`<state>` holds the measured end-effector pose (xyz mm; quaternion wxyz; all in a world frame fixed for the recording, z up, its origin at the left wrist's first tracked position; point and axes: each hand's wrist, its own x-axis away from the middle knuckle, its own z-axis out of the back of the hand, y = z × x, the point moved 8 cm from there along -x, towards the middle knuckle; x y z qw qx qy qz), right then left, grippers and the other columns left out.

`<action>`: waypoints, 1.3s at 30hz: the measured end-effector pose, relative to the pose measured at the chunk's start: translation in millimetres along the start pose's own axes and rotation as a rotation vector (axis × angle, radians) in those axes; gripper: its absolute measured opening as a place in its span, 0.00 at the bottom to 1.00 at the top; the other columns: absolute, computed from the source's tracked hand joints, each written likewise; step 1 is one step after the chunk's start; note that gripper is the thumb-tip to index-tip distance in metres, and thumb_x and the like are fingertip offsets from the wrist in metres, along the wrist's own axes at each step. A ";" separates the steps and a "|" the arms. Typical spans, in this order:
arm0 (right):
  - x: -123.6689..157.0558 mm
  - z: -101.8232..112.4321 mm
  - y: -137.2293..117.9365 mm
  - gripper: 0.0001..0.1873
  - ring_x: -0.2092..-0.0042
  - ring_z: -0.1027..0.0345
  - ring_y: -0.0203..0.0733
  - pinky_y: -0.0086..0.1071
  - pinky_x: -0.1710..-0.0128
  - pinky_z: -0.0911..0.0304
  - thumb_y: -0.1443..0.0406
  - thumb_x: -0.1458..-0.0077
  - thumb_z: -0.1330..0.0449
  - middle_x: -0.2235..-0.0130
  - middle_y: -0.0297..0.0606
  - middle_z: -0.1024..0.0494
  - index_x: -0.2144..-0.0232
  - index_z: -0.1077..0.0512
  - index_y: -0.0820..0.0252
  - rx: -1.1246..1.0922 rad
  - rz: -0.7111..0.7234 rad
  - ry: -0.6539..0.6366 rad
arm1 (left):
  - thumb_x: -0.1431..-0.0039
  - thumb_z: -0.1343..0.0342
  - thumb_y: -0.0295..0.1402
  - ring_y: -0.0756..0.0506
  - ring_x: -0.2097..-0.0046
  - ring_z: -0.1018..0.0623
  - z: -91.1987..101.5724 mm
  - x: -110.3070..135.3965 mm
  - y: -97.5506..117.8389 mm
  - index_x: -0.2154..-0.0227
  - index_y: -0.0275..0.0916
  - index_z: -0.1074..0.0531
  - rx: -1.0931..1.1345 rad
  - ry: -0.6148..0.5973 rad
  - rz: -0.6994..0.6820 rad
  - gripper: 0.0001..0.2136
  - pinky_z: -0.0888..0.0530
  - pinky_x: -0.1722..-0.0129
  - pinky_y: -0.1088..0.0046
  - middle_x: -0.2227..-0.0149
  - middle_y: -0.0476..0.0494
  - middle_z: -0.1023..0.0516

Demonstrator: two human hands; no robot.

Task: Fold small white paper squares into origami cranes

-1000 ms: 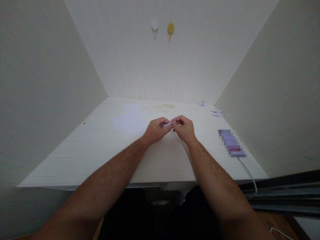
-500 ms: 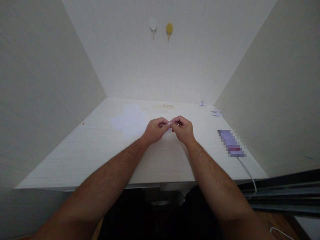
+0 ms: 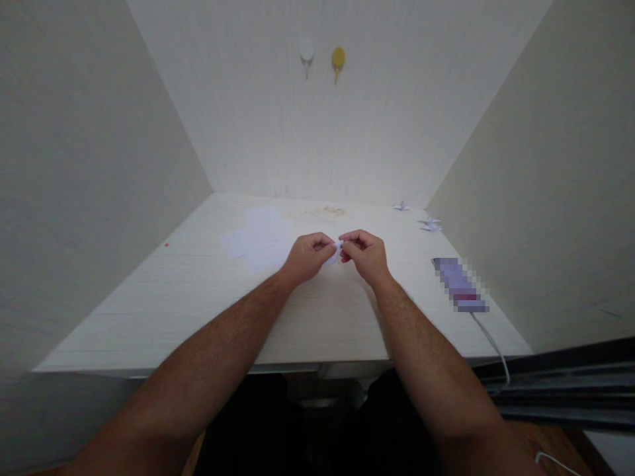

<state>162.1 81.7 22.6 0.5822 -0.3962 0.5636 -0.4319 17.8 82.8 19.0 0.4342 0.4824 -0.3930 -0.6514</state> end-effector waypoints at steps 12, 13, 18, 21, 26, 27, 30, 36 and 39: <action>1.2 -3.8 -1.3 0.14 0.80 0.34 0.34 0.29 0.79 0.36 0.57 0.59 0.30 0.81 0.32 0.26 0.75 0.24 0.61 -0.034 -0.012 -0.068 | 0.48 0.42 0.38 0.53 0.77 0.32 1.0 0.3 4.3 0.77 0.35 0.27 -0.041 -0.006 -0.009 0.11 0.36 0.77 0.77 0.79 0.51 0.28; 1.1 -4.3 -0.3 0.15 0.79 0.34 0.34 0.29 0.79 0.35 0.56 0.60 0.30 0.81 0.32 0.26 0.74 0.24 0.61 -0.056 -0.026 -0.082 | 0.48 0.42 0.38 0.53 0.77 0.33 1.8 0.3 4.7 0.77 0.35 0.27 -0.034 -0.002 -0.007 0.11 0.37 0.77 0.78 0.79 0.51 0.28; 1.9 -7.6 4.3 0.18 0.78 0.32 0.34 0.32 0.75 0.30 0.53 0.57 0.32 0.79 0.32 0.25 0.70 0.22 0.61 -0.165 -0.109 -0.151 | 0.46 0.44 0.37 0.54 0.77 0.34 1.0 -0.2 4.5 0.77 0.35 0.27 -0.021 -0.026 -0.015 0.10 0.38 0.77 0.78 0.79 0.52 0.30; 1.6 -6.0 4.7 0.14 0.79 0.33 0.34 0.30 0.77 0.32 0.56 0.57 0.32 0.81 0.32 0.26 0.75 0.24 0.62 -0.117 -0.110 -0.120 | 0.46 0.43 0.38 0.54 0.77 0.35 -1.2 0.2 3.5 0.77 0.34 0.27 -0.066 -0.037 -0.031 0.12 0.39 0.77 0.78 0.80 0.52 0.30; -0.1 -2.2 4.6 0.09 0.81 0.34 0.33 0.28 0.78 0.35 0.61 0.54 0.36 0.83 0.31 0.27 0.76 0.26 0.61 -0.070 -0.093 -0.039 | 0.52 0.36 0.38 0.52 0.74 0.27 -10.7 1.9 -1.9 0.69 0.34 0.28 0.084 -0.118 -0.032 0.12 0.33 0.74 0.77 0.75 0.49 0.24; -0.6 -1.4 5.1 0.08 0.81 0.34 0.33 0.28 0.79 0.35 0.61 0.54 0.36 0.83 0.31 0.27 0.76 0.27 0.61 -0.075 -0.093 -0.024 | 0.54 0.34 0.36 0.51 0.72 0.25 -12.0 2.0 -2.6 0.68 0.35 0.29 0.127 -0.130 -0.036 0.14 0.31 0.72 0.77 0.72 0.47 0.23; -1.7 0.0 6.8 0.08 0.82 0.35 0.34 0.27 0.80 0.36 0.62 0.54 0.36 0.84 0.31 0.28 0.76 0.27 0.61 -0.084 -0.092 0.003 | 0.56 0.33 0.33 0.49 0.67 0.22 -13.1 1.6 -4.4 0.65 0.35 0.30 0.203 -0.137 -0.042 0.16 0.27 0.67 0.75 0.67 0.45 0.21; -2.2 -0.6 6.3 0.09 0.82 0.35 0.33 0.27 0.81 0.37 0.60 0.54 0.36 0.83 0.29 0.28 0.75 0.28 0.61 -0.041 -0.062 -0.007 | 0.55 0.36 0.28 0.50 0.68 0.21 -12.4 -0.8 -8.4 0.64 0.35 0.30 0.214 -0.132 -0.039 0.14 0.25 0.67 0.74 0.67 0.46 0.22; -1.4 -1.1 2.8 0.10 0.82 0.35 0.32 0.27 0.82 0.37 0.59 0.53 0.37 0.81 0.30 0.27 0.73 0.27 0.60 -0.007 -0.035 -0.012 | 0.57 0.36 0.26 0.50 0.68 0.21 -12.5 -2.1 -9.5 0.64 0.35 0.30 0.251 -0.129 -0.036 0.14 0.24 0.67 0.73 0.68 0.47 0.22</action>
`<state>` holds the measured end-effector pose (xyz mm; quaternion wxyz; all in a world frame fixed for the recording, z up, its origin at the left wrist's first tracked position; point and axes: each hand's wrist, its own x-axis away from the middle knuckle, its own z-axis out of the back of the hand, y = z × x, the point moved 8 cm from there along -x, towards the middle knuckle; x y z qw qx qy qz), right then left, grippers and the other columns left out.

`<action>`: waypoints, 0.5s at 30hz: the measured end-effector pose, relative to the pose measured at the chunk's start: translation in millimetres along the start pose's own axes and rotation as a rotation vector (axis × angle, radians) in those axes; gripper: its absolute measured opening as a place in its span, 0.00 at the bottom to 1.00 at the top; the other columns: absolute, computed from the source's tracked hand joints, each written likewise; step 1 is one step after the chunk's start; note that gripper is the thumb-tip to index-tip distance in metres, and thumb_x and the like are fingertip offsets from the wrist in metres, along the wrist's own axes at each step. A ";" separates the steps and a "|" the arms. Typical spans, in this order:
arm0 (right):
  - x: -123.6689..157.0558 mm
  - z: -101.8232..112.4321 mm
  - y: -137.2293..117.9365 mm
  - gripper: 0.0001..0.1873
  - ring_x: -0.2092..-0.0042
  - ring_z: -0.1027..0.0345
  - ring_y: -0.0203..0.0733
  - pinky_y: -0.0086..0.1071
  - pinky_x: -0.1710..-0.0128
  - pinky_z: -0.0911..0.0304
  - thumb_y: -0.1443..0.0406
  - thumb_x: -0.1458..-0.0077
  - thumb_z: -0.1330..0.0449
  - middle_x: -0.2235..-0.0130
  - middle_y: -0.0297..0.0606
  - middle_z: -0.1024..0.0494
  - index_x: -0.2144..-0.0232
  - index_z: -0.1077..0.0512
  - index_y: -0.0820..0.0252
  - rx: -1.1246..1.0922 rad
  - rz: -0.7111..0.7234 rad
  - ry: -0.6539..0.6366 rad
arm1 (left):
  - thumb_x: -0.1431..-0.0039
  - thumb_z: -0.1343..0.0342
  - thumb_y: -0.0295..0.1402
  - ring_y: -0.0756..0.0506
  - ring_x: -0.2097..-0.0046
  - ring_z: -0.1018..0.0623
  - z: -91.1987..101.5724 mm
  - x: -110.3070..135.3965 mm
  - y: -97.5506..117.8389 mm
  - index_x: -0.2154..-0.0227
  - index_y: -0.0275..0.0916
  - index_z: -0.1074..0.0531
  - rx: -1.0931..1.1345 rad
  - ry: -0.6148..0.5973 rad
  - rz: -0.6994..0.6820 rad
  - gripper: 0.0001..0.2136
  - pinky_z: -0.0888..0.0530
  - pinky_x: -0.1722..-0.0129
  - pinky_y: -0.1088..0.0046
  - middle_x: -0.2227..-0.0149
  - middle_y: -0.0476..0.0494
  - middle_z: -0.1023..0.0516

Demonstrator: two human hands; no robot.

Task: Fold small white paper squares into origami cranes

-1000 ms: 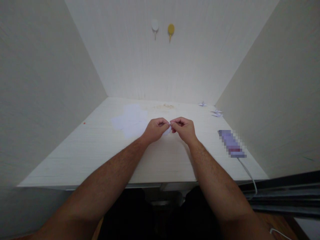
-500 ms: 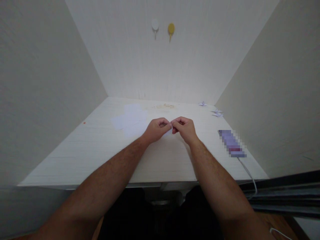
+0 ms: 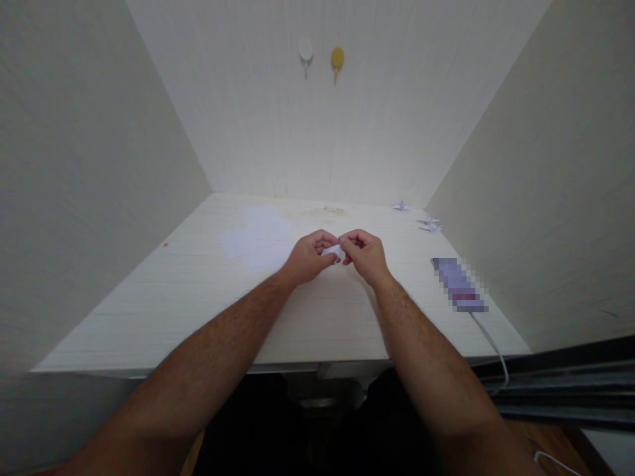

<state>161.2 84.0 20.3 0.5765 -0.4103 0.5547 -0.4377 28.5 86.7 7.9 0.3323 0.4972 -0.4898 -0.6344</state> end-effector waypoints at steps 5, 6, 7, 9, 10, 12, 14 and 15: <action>1.5 0.0 -1.8 0.11 0.81 0.36 0.32 0.26 0.83 0.41 0.58 0.52 0.37 0.80 0.31 0.26 0.74 0.27 0.60 0.091 0.018 0.017 | 0.58 0.39 0.23 0.51 0.72 0.22 1.2 -0.4 -0.7 0.66 0.34 0.29 0.019 0.031 0.036 0.13 0.24 0.70 0.73 0.72 0.49 0.23; 1.5 0.0 -1.4 0.11 0.81 0.36 0.32 0.25 0.83 0.41 0.58 0.52 0.37 0.80 0.31 0.26 0.74 0.27 0.60 0.100 0.016 0.015 | 0.58 0.40 0.23 0.51 0.72 0.23 1.4 -0.2 -0.4 0.66 0.34 0.29 0.025 0.038 0.043 0.12 0.24 0.70 0.73 0.72 0.49 0.22; 1.4 -0.1 -0.8 0.11 0.81 0.36 0.32 0.25 0.83 0.42 0.58 0.52 0.37 0.81 0.31 0.27 0.74 0.27 0.61 0.105 0.012 0.012 | 0.58 0.40 0.23 0.51 0.72 0.22 1.2 0.0 -0.1 0.66 0.34 0.29 0.034 0.040 0.050 0.12 0.24 0.70 0.73 0.72 0.48 0.22; 0.9 0.3 0.5 0.10 0.82 0.35 0.33 0.25 0.82 0.42 0.59 0.52 0.38 0.82 0.31 0.28 0.75 0.27 0.61 0.108 -0.001 0.006 | 0.58 0.41 0.23 0.51 0.72 0.22 0.4 0.7 0.8 0.66 0.33 0.29 0.050 0.038 0.062 0.12 0.23 0.69 0.73 0.72 0.48 0.22; 0.6 0.7 1.0 0.10 0.82 0.35 0.33 0.26 0.82 0.42 0.59 0.52 0.38 0.83 0.31 0.28 0.75 0.27 0.61 0.107 -0.008 0.004 | 0.58 0.41 0.22 0.51 0.72 0.22 -0.1 0.9 1.3 0.66 0.33 0.29 0.055 0.035 0.066 0.12 0.23 0.69 0.73 0.71 0.48 0.22; 0.1 1.2 1.4 0.11 0.82 0.36 0.33 0.26 0.82 0.42 0.59 0.52 0.38 0.83 0.31 0.28 0.75 0.27 0.61 0.105 -0.019 -0.001 | 0.57 0.41 0.22 0.52 0.72 0.22 -0.7 1.4 2.3 0.65 0.33 0.28 0.058 0.030 0.070 0.12 0.23 0.69 0.73 0.71 0.47 0.21; -0.2 1.2 1.4 0.11 0.82 0.36 0.33 0.26 0.82 0.42 0.58 0.52 0.38 0.83 0.30 0.29 0.75 0.28 0.61 0.098 -0.026 -0.009 | 0.57 0.41 0.22 0.52 0.71 0.22 -0.5 1.6 3.2 0.65 0.33 0.28 0.060 0.029 0.069 0.13 0.22 0.69 0.74 0.70 0.47 0.21; -0.3 0.9 1.6 0.11 0.82 0.36 0.33 0.26 0.82 0.42 0.58 0.52 0.38 0.83 0.30 0.29 0.75 0.28 0.61 0.096 -0.032 -0.015 | 0.57 0.40 0.22 0.52 0.71 0.22 -0.1 1.6 3.4 0.64 0.33 0.28 0.062 0.029 0.068 0.13 0.22 0.70 0.74 0.69 0.47 0.21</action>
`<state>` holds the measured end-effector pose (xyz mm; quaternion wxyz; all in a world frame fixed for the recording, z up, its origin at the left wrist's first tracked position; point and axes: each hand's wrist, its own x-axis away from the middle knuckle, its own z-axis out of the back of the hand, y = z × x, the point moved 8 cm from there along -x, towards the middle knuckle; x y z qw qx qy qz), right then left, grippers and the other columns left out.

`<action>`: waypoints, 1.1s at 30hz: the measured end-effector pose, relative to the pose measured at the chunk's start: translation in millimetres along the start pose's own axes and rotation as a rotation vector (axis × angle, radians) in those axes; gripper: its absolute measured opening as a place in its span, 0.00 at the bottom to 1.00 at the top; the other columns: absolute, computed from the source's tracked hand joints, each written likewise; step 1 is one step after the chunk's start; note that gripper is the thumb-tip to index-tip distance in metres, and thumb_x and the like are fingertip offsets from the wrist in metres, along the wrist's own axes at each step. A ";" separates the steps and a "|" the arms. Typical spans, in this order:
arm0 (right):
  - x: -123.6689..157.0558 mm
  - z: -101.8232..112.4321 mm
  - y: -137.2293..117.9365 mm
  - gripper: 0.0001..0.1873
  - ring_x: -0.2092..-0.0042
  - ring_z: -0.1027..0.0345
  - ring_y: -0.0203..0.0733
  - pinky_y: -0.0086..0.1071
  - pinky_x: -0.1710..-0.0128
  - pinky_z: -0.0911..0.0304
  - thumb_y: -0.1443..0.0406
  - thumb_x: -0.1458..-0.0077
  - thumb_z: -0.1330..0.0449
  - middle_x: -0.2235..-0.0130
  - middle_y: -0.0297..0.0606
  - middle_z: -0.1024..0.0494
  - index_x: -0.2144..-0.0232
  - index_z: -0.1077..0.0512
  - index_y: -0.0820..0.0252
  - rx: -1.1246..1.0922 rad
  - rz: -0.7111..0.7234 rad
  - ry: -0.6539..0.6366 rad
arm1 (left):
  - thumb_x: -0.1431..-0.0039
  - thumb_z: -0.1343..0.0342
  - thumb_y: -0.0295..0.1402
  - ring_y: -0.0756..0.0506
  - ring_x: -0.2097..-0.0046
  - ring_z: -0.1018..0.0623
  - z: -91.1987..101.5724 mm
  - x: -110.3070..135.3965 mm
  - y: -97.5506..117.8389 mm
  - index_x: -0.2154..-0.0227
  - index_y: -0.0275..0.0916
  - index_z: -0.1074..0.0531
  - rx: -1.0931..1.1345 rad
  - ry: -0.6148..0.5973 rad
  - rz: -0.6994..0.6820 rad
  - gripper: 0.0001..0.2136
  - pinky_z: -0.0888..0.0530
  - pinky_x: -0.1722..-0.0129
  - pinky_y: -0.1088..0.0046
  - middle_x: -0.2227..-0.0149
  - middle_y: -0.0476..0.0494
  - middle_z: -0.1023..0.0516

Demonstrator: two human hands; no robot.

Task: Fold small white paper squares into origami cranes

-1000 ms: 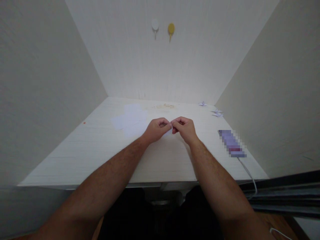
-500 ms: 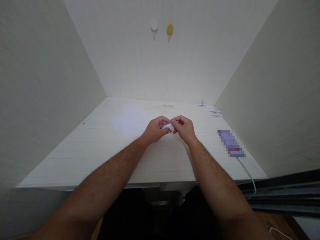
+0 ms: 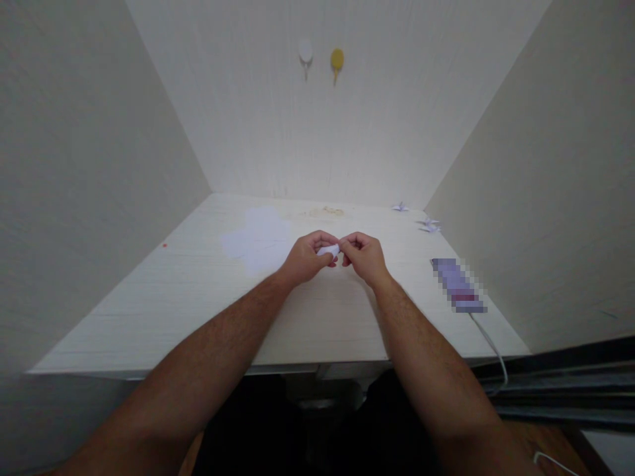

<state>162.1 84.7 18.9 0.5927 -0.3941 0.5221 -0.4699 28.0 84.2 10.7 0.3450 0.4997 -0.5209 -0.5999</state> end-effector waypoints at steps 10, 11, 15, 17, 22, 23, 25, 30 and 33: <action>-1.7 6.0 -0.9 0.11 0.81 0.35 0.33 0.26 0.80 0.40 0.57 0.49 0.39 0.83 0.29 0.29 0.72 0.29 0.60 0.023 0.087 0.050 | 0.54 0.32 0.33 0.46 0.70 0.19 11.2 2.0 -13.9 0.65 0.31 0.28 0.039 0.093 0.187 0.15 0.21 0.68 0.69 0.73 0.42 0.21; -1.6 6.0 -1.3 0.11 0.81 0.35 0.33 0.26 0.79 0.40 0.57 0.49 0.39 0.82 0.29 0.29 0.72 0.29 0.60 0.018 0.096 0.053 | 0.54 0.31 0.34 0.46 0.70 0.19 11.9 2.4 -15.4 0.67 0.31 0.28 0.047 0.097 0.204 0.15 0.21 0.68 0.70 0.73 0.41 0.21; -0.8 2.9 -1.1 0.12 0.80 0.35 0.32 0.26 0.80 0.39 0.57 0.50 0.38 0.80 0.29 0.28 0.72 0.30 0.59 -0.027 0.086 0.038 | 0.56 0.30 0.37 0.45 0.70 0.19 14.8 2.8 -13.7 0.69 0.30 0.27 0.062 0.129 0.197 0.16 0.21 0.68 0.70 0.73 0.40 0.20; -0.5 1.9 -1.0 0.12 0.80 0.35 0.32 0.26 0.81 0.39 0.56 0.52 0.36 0.79 0.29 0.28 0.71 0.29 0.59 -0.040 0.069 0.036 | 0.57 0.30 0.38 0.45 0.70 0.19 13.1 2.9 -11.8 0.69 0.30 0.26 0.054 0.114 0.191 0.17 0.21 0.68 0.70 0.73 0.40 0.20; -0.7 -0.8 0.8 0.14 0.81 0.35 0.33 0.26 0.81 0.39 0.55 0.54 0.35 0.81 0.30 0.28 0.71 0.27 0.61 -0.049 0.022 -0.010 | 0.58 0.29 0.39 0.45 0.69 0.19 7.7 2.3 -9.1 0.68 0.30 0.24 0.059 0.049 0.177 0.18 0.21 0.66 0.69 0.72 0.40 0.19; -0.9 -0.9 1.4 0.14 0.81 0.35 0.33 0.26 0.81 0.39 0.55 0.54 0.35 0.82 0.30 0.28 0.72 0.27 0.61 -0.057 0.015 -0.019 | 0.58 0.29 0.39 0.45 0.69 0.19 7.4 2.1 -9.3 0.68 0.30 0.24 0.061 0.040 0.174 0.19 0.21 0.66 0.68 0.72 0.40 0.19; -1.2 -0.6 2.7 0.14 0.81 0.35 0.33 0.26 0.81 0.39 0.55 0.53 0.35 0.82 0.30 0.28 0.73 0.27 0.61 -0.082 0.007 -0.029 | 0.58 0.29 0.38 0.45 0.69 0.19 7.2 1.5 -10.1 0.66 0.30 0.24 0.060 0.028 0.167 0.19 0.21 0.65 0.68 0.71 0.40 0.19; -1.2 -3.8 5.3 0.14 0.80 0.33 0.33 0.27 0.80 0.36 0.58 0.57 0.32 0.80 0.30 0.26 0.72 0.28 0.61 -0.143 -0.023 -0.054 | 0.57 0.30 0.36 0.47 0.70 0.19 9.4 0.4 -8.6 0.63 0.32 0.25 0.027 0.077 0.116 0.19 0.22 0.68 0.71 0.72 0.43 0.20; -0.5 -9.7 7.1 0.17 0.78 0.31 0.35 0.27 0.79 0.34 0.59 0.62 0.30 0.77 0.33 0.23 0.71 0.29 0.61 -0.163 -0.059 -0.097 | 0.56 0.30 0.36 0.49 0.71 0.21 10.6 0.4 -5.7 0.66 0.32 0.26 0.002 0.122 0.075 0.17 0.23 0.70 0.73 0.72 0.44 0.20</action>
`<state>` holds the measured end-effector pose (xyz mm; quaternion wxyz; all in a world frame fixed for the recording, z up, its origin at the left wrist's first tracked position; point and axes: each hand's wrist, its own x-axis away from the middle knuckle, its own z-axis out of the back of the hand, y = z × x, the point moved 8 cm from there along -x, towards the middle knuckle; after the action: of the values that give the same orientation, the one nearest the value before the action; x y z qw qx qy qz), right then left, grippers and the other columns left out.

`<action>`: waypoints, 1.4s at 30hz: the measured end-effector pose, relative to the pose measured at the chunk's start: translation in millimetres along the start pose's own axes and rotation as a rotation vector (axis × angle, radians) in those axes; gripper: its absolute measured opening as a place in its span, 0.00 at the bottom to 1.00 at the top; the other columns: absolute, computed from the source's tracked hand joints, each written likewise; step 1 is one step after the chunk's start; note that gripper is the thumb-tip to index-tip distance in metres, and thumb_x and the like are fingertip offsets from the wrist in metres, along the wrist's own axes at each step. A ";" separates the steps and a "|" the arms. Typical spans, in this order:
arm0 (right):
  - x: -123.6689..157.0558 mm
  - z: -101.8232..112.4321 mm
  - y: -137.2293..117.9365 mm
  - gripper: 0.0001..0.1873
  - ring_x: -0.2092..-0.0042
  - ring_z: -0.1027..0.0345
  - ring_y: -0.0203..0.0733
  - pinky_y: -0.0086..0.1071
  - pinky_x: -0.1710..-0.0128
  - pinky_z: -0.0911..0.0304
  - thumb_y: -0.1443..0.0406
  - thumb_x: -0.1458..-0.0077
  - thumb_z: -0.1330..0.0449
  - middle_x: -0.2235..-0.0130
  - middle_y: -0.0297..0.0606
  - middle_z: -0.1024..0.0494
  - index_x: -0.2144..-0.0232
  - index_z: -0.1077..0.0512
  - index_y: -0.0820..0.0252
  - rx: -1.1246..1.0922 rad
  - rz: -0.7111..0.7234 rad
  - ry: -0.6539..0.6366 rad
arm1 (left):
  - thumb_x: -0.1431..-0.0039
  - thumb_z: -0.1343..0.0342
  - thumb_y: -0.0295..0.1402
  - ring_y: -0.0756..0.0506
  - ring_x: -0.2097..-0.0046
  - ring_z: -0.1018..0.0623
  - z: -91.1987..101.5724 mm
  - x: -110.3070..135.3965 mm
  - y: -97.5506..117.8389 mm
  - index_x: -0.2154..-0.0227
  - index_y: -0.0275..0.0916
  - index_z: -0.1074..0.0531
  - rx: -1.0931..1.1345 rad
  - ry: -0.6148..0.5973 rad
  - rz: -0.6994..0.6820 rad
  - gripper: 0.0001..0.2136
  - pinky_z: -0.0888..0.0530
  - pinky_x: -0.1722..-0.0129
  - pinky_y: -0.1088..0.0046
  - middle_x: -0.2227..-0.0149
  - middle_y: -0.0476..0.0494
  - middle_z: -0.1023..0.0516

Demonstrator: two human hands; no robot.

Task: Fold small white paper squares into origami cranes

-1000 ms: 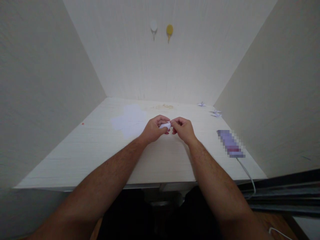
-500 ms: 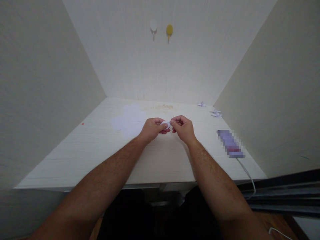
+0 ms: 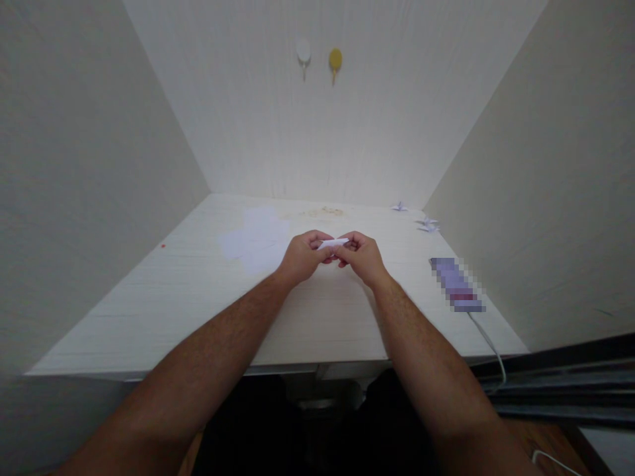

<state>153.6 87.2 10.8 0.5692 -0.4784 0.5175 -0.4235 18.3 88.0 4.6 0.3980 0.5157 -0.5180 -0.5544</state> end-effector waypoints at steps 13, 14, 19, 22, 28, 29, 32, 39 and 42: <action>0.9 1.2 -1.6 0.12 0.80 0.36 0.31 0.26 0.81 0.38 0.59 0.59 0.34 0.80 0.28 0.28 0.76 0.30 0.59 0.071 0.022 0.045 | 0.51 0.33 0.42 0.48 0.73 0.21 -5.5 1.6 -4.0 0.71 0.33 0.27 -0.128 -0.079 0.050 0.16 0.25 0.73 0.74 0.75 0.41 0.20; 1.2 1.1 -2.0 0.11 0.80 0.36 0.31 0.26 0.82 0.38 0.59 0.58 0.34 0.80 0.28 0.28 0.76 0.30 0.59 0.083 0.028 0.052 | 0.50 0.34 0.41 0.48 0.74 0.21 -6.5 1.4 -4.9 0.71 0.33 0.27 -0.143 -0.093 0.053 0.15 0.25 0.74 0.74 0.76 0.41 0.21; 1.9 6.6 -4.2 0.09 0.81 0.36 0.32 0.26 0.81 0.40 0.59 0.54 0.37 0.81 0.29 0.29 0.77 0.28 0.60 0.090 0.074 0.129 | 0.48 0.37 0.33 0.50 0.76 0.23 -9.2 0.3 -6.1 0.73 0.34 0.29 -0.171 -0.117 0.049 0.08 0.27 0.76 0.76 0.77 0.43 0.21; 0.0 17.6 -5.9 0.09 0.81 0.38 0.31 0.26 0.81 0.41 0.60 0.53 0.38 0.81 0.29 0.30 0.75 0.26 0.61 0.034 0.106 0.212 | 0.50 0.37 0.30 0.50 0.76 0.23 -10.6 1.1 -9.3 0.75 0.34 0.29 -0.171 -0.128 0.093 0.06 0.28 0.76 0.76 0.77 0.44 0.21; -2.6 23.3 -1.1 0.17 0.77 0.37 0.31 0.27 0.80 0.37 0.55 0.58 0.34 0.75 0.30 0.27 0.70 0.26 0.60 -0.106 0.018 0.217 | 0.50 0.36 0.34 0.50 0.76 0.23 -4.1 3.2 -5.2 0.73 0.33 0.28 -0.091 -0.044 0.101 0.09 0.26 0.74 0.75 0.76 0.43 0.21; -2.6 16.2 0.5 0.17 0.77 0.36 0.32 0.27 0.80 0.36 0.55 0.61 0.32 0.75 0.30 0.27 0.70 0.27 0.60 -0.091 -0.008 0.142 | 0.50 0.36 0.36 0.49 0.76 0.22 -3.0 3.4 -3.3 0.73 0.33 0.28 -0.078 -0.028 0.090 0.10 0.26 0.74 0.75 0.76 0.43 0.21; -0.1 1.9 2.7 0.15 0.79 0.37 0.32 0.27 0.81 0.39 0.58 0.62 0.31 0.79 0.29 0.28 0.75 0.29 0.59 -0.026 -0.024 0.016 | 0.51 0.35 0.37 0.49 0.76 0.23 -4.8 3.8 -1.1 0.72 0.33 0.28 -0.075 -0.040 0.085 0.12 0.26 0.74 0.75 0.77 0.43 0.22; 1.1 6.2 -3.3 0.11 0.82 0.39 0.31 0.27 0.81 0.43 0.59 0.56 0.35 0.83 0.29 0.30 0.80 0.31 0.59 0.013 0.040 0.109 | 0.52 0.36 0.33 0.51 0.77 0.24 -12.3 5.0 -3.1 0.73 0.33 0.27 -0.139 -0.109 0.089 0.08 0.26 0.75 0.76 0.76 0.45 0.22; 1.5 3.2 -4.2 0.11 0.82 0.39 0.31 0.26 0.82 0.44 0.59 0.55 0.36 0.83 0.29 0.29 0.79 0.31 0.59 0.046 0.056 0.088 | 0.52 0.37 0.32 0.51 0.78 0.26 -11.1 4.0 -4.5 0.75 0.34 0.27 -0.211 -0.110 0.072 0.07 0.28 0.77 0.77 0.79 0.47 0.23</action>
<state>156.9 85.3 14.7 0.5684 -0.4314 0.5453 -0.4399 29.1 82.9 0.2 0.4406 0.4210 -0.4961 -0.6185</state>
